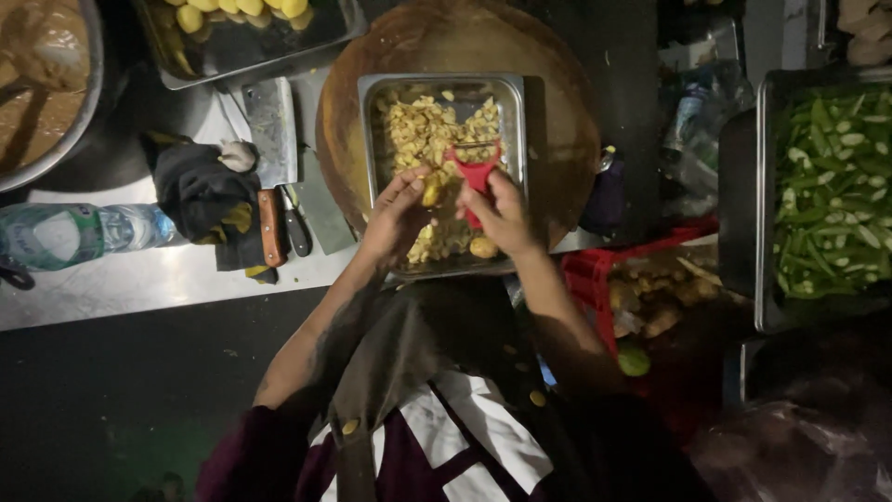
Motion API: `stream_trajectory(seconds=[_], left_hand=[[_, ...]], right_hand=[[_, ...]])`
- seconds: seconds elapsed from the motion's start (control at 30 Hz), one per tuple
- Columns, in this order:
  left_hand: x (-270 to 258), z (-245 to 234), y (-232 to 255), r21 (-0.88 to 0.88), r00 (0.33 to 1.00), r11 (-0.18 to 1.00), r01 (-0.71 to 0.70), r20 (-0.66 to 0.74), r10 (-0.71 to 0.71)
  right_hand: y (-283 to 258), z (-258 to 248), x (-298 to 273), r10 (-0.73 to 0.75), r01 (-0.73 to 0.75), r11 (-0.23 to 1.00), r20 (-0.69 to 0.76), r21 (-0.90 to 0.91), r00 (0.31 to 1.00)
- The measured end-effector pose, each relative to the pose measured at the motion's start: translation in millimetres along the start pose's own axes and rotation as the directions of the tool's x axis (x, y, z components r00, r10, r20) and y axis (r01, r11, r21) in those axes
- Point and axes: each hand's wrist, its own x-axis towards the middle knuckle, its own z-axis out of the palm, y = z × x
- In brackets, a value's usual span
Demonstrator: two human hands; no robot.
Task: Peeling small yellow potatoes with a handheld peeler and placing them in a metal container
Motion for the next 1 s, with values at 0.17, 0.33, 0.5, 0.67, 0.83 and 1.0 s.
stream_trajectory(seconds=[0.17, 0.33, 0.5, 0.67, 0.83, 1.0], left_hand=[[16.8, -20.2, -14.3, -0.076, 1.0, 0.997, -0.024, -0.018, 0.023], [2.6, 34.1, 9.0, -0.099, 0.952, 0.995, 0.033, -0.3, -0.062], [2.7, 38.4, -1.0, 0.08, 0.893, 0.995, -0.052, -0.442, 0.083], [5.2, 27.6, -14.4, 0.289, 0.882, 0.946, -0.149, -0.394, 0.259], [-6.1, 38.5, -0.6, 0.664, 0.842, 0.687, -0.295, -0.159, 0.516], [4.9, 17.7, -5.3, 0.752, 0.832, 0.553, -0.359, -0.011, 0.555]], right_hand=[[-30.5, -27.7, 10.7, -0.1, 0.161, 0.915, 0.178, -0.371, 0.979], [-36.0, -32.5, 24.9, -0.386, 0.509, 0.549, 0.339, -0.663, 0.858], [-16.8, -5.3, 33.5, -0.523, 0.522, 0.356, 0.297, -0.775, 0.799], [-23.3, 4.1, 44.1, -0.615, 0.599, 0.331, 0.315, -0.729, 0.723], [37.9, -27.6, 70.3, -0.644, 0.416, 0.351, 0.107, -0.839, 0.758], [36.9, -4.6, 50.4, -0.571, 0.459, 0.605, 0.048, -0.651, 0.82]])
